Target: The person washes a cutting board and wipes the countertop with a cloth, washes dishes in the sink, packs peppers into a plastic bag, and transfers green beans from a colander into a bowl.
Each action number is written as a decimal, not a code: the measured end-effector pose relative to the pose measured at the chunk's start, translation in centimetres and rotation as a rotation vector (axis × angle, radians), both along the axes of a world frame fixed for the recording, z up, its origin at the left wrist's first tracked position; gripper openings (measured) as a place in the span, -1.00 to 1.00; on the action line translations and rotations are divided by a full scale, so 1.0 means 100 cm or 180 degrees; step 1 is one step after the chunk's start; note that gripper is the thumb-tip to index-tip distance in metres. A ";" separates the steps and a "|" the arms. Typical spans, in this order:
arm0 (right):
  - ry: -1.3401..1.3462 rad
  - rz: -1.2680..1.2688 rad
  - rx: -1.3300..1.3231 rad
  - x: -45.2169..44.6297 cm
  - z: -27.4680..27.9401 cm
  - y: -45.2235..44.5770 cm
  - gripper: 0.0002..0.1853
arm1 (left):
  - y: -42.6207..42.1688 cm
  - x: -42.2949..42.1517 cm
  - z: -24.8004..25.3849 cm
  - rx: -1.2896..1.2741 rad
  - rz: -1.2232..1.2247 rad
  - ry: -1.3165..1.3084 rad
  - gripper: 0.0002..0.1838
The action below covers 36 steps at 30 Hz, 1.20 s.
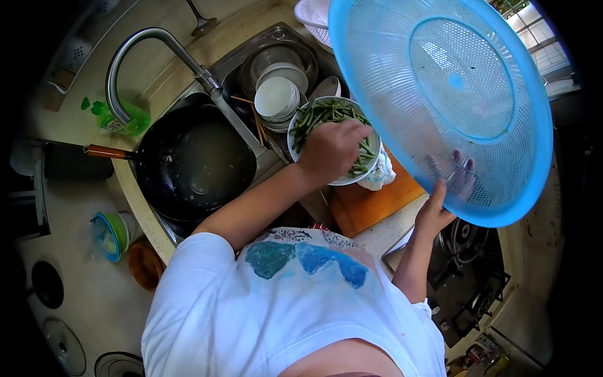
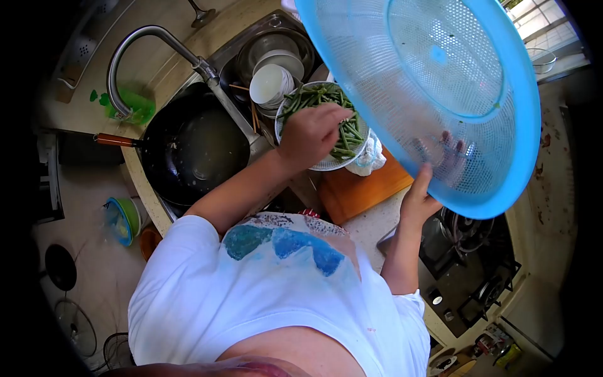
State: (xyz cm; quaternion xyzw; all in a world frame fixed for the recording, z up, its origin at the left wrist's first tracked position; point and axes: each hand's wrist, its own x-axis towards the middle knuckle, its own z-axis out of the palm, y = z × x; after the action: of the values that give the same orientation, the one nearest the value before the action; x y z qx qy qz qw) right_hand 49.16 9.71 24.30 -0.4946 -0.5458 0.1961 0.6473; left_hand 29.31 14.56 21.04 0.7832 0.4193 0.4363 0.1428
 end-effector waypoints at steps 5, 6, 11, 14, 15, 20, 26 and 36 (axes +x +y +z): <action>-0.0021 -0.0059 0.0079 0.002 0.003 0.000 -0.39 | -0.004 -0.042 -0.013 0.0426 0.0801 -0.0103 -0.71; -0.0139 -0.0047 -0.0164 0.004 0.005 -0.002 -0.38 | -0.006 -0.051 -0.014 0.0403 0.1055 -0.0082 -0.69; 0.0469 0.0045 -0.0143 0.000 -0.002 -0.008 -0.40 | -0.020 -0.077 -0.046 -0.0112 0.1225 -0.0133 -0.63; 0.0101 -0.0061 -0.0166 0.006 -0.007 -0.007 -0.40 | -0.033 -0.061 -0.046 -0.0443 0.1073 0.0851 -0.53; 0.0393 -0.0068 -0.0264 0.006 -0.004 -0.009 -0.39 | -0.038 -0.053 -0.044 -0.0441 0.1088 0.0842 -0.53; 0.0928 -0.0288 -0.0301 0.012 -0.001 -0.011 -0.38 | -0.056 -0.032 -0.043 -0.0745 0.0682 0.0841 -0.64; 0.1057 -0.0177 -0.0349 0.024 -0.013 -0.015 -0.38 | -0.052 -0.043 -0.037 -0.0538 0.0578 0.0469 -0.82; 0.1252 -0.0220 -0.0418 0.025 -0.013 -0.010 -0.37 | 0.001 -0.040 0.002 -0.0755 -0.0778 -0.0089 -0.83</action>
State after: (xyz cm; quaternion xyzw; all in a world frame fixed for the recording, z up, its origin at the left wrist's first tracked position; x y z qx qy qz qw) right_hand 51.68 8.74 23.01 -0.5063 -0.3777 0.3017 0.7142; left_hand 25.36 14.64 21.26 0.7999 0.3674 0.3740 0.2921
